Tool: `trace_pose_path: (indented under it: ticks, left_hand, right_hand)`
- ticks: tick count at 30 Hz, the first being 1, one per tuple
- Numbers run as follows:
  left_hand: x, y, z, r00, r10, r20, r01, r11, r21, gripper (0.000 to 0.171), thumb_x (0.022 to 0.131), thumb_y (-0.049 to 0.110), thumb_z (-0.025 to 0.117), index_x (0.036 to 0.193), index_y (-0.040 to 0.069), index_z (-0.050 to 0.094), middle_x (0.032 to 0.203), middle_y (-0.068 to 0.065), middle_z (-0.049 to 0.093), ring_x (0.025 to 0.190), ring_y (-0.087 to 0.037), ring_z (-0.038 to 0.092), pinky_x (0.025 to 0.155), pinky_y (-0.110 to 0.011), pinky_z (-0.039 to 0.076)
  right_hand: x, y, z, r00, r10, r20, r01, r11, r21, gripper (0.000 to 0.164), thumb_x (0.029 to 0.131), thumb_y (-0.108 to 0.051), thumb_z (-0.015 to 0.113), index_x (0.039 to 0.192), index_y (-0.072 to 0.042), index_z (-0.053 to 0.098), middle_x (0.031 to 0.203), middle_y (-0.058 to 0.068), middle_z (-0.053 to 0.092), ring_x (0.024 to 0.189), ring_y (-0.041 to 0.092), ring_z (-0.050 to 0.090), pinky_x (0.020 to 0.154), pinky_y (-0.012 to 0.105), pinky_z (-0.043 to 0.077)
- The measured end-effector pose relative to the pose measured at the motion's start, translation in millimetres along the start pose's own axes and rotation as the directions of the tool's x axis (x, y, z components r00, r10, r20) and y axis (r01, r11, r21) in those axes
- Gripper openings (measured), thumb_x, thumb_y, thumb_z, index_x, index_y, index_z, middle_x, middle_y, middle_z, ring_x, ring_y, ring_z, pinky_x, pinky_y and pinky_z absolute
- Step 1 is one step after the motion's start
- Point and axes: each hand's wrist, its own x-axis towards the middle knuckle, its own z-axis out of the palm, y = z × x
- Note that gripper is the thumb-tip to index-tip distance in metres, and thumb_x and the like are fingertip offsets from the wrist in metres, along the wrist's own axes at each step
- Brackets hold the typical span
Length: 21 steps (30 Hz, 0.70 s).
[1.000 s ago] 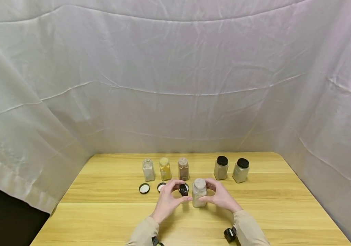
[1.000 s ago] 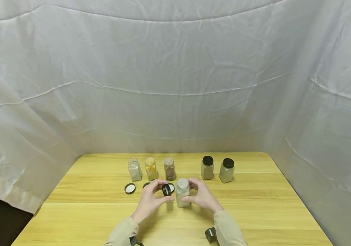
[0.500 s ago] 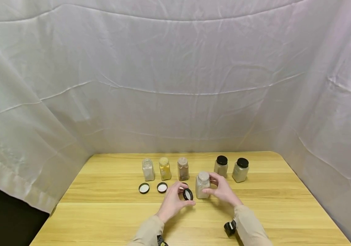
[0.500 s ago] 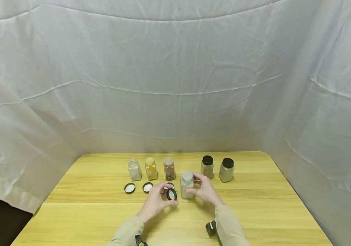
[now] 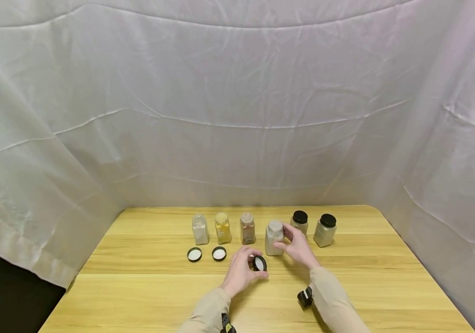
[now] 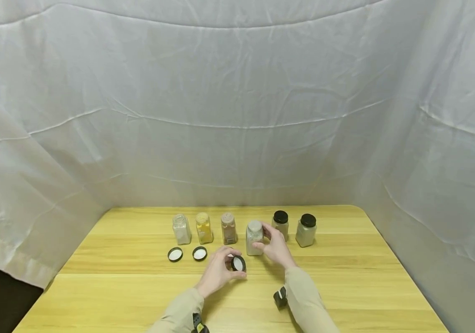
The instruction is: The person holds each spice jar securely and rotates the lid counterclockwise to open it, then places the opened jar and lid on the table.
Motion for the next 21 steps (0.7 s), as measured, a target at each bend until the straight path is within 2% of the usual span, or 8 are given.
trace_pose_path:
  ticks: [4,8,14,18,21]
  left_hand:
    - [1.6,1.2,4.0,1.000,-0.027,0.012,0.027,0.999,0.023,0.051,0.069,0.023,0.093,0.111,0.006,0.071,0.118,-0.008,0.066,0.107,-0.027,0.063,0.094,-0.034,0.054]
    - [2.5,0.9,6.7,0.999,-0.024,0.027,0.023,0.999,0.036,0.051,0.071,0.022,0.092,0.113,0.003,0.071,0.116,-0.010,0.066,0.108,-0.029,0.062,0.095,-0.037,0.054]
    - [4.3,3.1,9.7,0.999,-0.035,0.039,0.032,0.996,0.077,0.050,0.075,0.024,0.089,0.117,0.003,0.071,0.122,-0.013,0.067,0.119,-0.035,0.059,0.104,-0.052,0.048]
    - [4.8,6.4,11.4,0.999,-0.028,0.031,0.025,0.995,0.101,0.050,0.079,0.023,0.085,0.121,0.001,0.069,0.125,-0.015,0.068,0.120,-0.037,0.059,0.106,-0.053,0.047]
    - [4.5,9.3,12.9,0.999,-0.029,0.026,0.026,0.993,0.113,0.049,0.082,0.023,0.083,0.123,0.000,0.068,0.125,-0.016,0.070,0.118,-0.037,0.061,0.105,-0.051,0.049]
  right_hand:
    - [7,1,3,1.000,0.001,-0.012,-0.001,1.000,0.006,0.069,0.087,0.004,0.073,0.146,0.012,0.039,0.146,0.033,0.049,0.138,0.046,0.047,0.117,0.051,0.039]
    - [13,3,6,0.999,0.013,-0.031,-0.014,1.000,-0.014,0.069,0.088,0.003,0.071,0.149,0.010,0.037,0.149,0.032,0.046,0.140,0.045,0.045,0.118,0.050,0.038]
    - [20,2,10,0.998,0.007,-0.055,-0.008,1.000,-0.009,0.070,0.089,0.006,0.069,0.151,0.009,0.035,0.151,0.031,0.043,0.143,0.042,0.042,0.119,0.049,0.036]
    - [23,3,11,0.996,-0.012,-0.083,0.010,1.000,-0.016,0.071,0.088,0.007,0.069,0.151,0.008,0.035,0.151,0.032,0.043,0.142,0.043,0.041,0.118,0.049,0.036]
    - [19,3,10,0.993,0.001,-0.115,-0.005,1.000,-0.029,0.071,0.089,0.004,0.071,0.151,0.007,0.037,0.153,0.031,0.041,0.142,0.044,0.041,0.118,0.049,0.037]
